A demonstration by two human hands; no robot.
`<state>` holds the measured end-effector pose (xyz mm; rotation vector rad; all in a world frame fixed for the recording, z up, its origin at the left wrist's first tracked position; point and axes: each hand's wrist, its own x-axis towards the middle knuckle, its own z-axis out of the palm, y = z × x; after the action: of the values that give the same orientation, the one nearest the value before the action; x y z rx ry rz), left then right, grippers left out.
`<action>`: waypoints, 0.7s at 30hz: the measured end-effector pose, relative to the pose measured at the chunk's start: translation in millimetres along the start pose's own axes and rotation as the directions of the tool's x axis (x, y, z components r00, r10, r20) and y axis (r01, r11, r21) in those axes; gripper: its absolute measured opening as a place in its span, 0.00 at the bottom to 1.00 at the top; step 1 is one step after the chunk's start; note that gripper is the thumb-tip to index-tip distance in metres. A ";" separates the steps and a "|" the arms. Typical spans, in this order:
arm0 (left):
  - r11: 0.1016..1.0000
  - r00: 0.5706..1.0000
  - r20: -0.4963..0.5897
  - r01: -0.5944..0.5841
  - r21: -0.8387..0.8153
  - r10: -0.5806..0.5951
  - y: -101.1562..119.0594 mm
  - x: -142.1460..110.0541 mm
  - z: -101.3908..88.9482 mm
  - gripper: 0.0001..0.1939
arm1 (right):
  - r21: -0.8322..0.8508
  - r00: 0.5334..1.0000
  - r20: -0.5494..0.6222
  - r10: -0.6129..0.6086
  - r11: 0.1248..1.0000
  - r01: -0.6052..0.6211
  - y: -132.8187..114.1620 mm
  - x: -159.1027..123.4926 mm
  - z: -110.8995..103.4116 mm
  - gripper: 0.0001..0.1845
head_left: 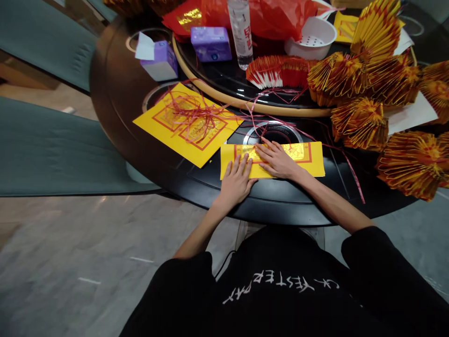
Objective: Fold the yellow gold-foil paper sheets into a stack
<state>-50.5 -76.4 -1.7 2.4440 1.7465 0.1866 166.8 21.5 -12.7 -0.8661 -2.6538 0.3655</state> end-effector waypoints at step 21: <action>1.000 1.000 0.011 0.004 0.003 -0.004 -6.2 -3.3 0.7 0.37 | 0.006 1.000 0.030 -0.009 1.000 0.009 -0.3 0.8 4.0 0.29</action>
<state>-57.2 -77.5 -3.5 2.4386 1.7491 0.1699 164.5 21.2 -16.1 -0.8528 -2.6816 0.3860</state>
